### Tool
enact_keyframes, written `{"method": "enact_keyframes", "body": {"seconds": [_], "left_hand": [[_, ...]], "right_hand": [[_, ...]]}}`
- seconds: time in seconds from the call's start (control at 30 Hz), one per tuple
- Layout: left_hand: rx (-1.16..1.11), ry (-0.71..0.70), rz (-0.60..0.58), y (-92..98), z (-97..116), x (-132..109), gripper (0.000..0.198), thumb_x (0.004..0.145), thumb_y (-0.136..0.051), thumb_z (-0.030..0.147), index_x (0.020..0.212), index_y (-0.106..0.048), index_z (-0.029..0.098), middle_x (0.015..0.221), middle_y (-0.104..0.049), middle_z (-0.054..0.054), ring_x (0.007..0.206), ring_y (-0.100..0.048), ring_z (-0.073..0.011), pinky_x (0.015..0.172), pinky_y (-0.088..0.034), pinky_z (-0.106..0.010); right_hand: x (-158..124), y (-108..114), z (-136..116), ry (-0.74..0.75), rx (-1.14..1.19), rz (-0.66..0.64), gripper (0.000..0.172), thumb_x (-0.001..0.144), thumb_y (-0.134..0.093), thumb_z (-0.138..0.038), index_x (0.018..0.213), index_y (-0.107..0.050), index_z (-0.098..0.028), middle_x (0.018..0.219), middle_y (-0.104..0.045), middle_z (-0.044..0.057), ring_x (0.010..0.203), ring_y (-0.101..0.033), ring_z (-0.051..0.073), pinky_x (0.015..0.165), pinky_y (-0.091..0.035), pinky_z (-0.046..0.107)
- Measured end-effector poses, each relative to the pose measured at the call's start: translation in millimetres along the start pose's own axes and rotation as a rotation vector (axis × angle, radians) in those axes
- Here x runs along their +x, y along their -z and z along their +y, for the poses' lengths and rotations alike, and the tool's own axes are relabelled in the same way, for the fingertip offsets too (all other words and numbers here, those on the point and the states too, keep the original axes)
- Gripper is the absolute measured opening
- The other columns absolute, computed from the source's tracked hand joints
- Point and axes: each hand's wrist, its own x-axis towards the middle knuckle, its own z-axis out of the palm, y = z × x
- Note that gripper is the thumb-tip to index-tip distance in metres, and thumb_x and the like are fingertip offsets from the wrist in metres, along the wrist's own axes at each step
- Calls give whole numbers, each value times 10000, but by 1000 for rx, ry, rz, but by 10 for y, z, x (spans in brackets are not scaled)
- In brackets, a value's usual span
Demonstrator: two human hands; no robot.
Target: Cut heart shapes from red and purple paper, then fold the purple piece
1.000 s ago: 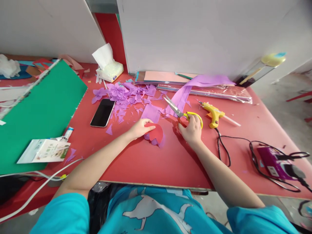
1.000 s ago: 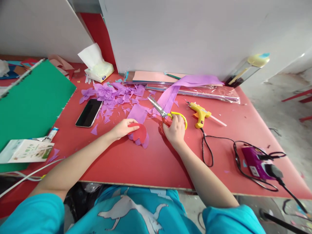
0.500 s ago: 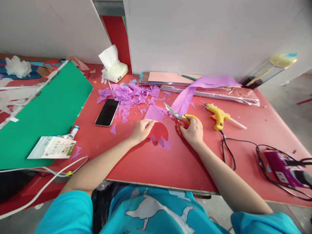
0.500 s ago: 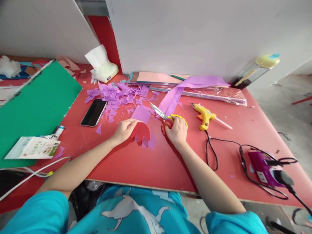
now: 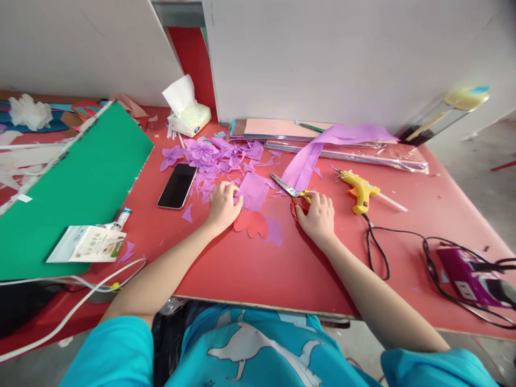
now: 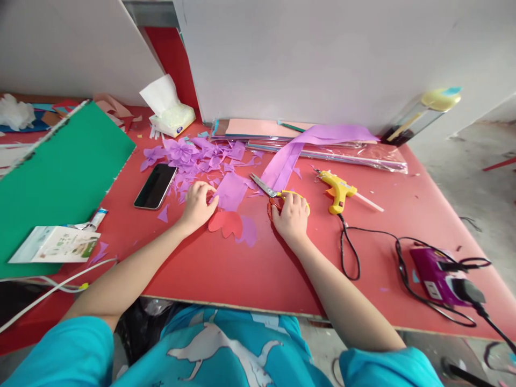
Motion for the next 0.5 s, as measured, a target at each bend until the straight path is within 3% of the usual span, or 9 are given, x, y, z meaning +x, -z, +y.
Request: {"method": "enact_keyframes", "body": {"seconds": [0.13, 0.23, 0.4, 0.5], "left_hand": [[77, 89, -69, -15, -73, 28, 184, 787, -606, 278, 930, -575, 166, 1064, -507, -118, 1064, -471, -310, 891, -395, -455], [43, 117, -96, -25, -97, 41, 172, 771, -635, 285, 890, -587, 171, 1068, -496, -111, 1080, -451, -318, 905, -378, -474], [-65, 119, -105, -48, -86, 45, 103, 759, -642, 251, 735, -578, 175, 1034, -514, -106, 1077, -455, -320, 912, -364, -500], [-112, 108, -95, -56, -53, 43, 125, 738, -659, 270, 723, -573, 180, 1034, -550, -104, 1079, -467, -323, 929, -348, -505]], "right_hand": [[-71, 55, -84, 86, -46, 33, 291, 797, -498, -296, 1039, -566, -149, 1080, -562, 171, 983, -483, 337, 803, -389, 495], [-160, 101, -200, 296, 54, 12, 283, 839, -469, -296, 1054, -571, -143, 1115, -575, 168, 1043, -488, 319, 881, -347, 499], [-312, 148, -402, 771, 241, -373, 530, 852, -500, -417, 1303, -445, -143, 1342, -497, 178, 1230, -440, 305, 977, -307, 496], [-340, 151, -449, 840, 267, -472, 434, 901, -437, -314, 1311, -452, -171, 1331, -527, 146, 1253, -448, 270, 1002, -294, 509]]}}
